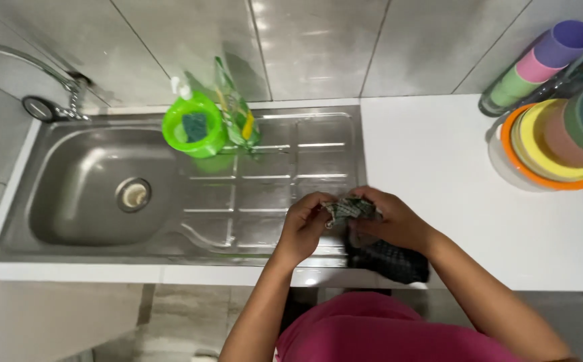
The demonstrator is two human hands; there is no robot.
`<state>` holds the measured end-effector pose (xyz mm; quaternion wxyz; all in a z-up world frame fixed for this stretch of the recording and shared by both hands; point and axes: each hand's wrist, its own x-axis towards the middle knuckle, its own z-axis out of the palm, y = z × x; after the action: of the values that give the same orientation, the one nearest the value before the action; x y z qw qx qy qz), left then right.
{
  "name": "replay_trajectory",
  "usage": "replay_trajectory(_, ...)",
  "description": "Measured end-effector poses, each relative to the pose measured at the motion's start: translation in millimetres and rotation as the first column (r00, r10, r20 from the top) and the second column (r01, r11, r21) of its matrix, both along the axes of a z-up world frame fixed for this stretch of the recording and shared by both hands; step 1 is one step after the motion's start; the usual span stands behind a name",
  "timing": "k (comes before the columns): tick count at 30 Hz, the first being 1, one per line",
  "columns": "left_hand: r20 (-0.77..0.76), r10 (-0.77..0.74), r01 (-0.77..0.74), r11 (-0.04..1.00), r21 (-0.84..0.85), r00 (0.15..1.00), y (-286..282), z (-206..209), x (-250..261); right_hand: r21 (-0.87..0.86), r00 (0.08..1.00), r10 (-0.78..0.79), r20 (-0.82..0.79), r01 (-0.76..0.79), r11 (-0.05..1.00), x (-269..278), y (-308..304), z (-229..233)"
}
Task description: The person dries various plastic dishes and cups with a cloth and stacks them on the counter. The person wipes a light green plate, a yellow plate, a purple plate, an orange plate, a white colander, and several cups, placing them in a stack.
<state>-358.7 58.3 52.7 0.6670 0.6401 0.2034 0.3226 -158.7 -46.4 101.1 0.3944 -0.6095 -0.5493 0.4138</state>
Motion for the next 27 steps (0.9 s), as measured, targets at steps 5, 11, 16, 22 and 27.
replay_trajectory(5,0.077,-0.089,0.091,0.995,-0.026,0.993,49,5,-42,0.021,0.988,-0.001,0.156,-0.002,1.000,-36,32,-32)
replay_trajectory(11,-0.085,-0.189,0.179,0.976,-0.121,0.978,80,38,-71,0.049,0.950,-0.261,-0.169,0.273,0.961,-70,46,-32)
replay_trajectory(16,-0.120,-0.493,0.473,0.866,-0.160,0.862,81,22,-63,0.087,0.780,-0.445,-0.439,0.530,0.844,-94,28,-11)
replay_trajectory(22,-0.087,-0.755,0.760,0.648,0.061,0.650,37,-6,-22,0.044,0.453,-0.331,-0.828,0.640,0.767,-99,-16,31)
replay_trajectory(27,-0.266,-0.746,0.746,0.655,-0.122,0.611,-3,-39,3,0.190,0.527,-0.328,-0.784,0.707,0.681,-77,-56,43)
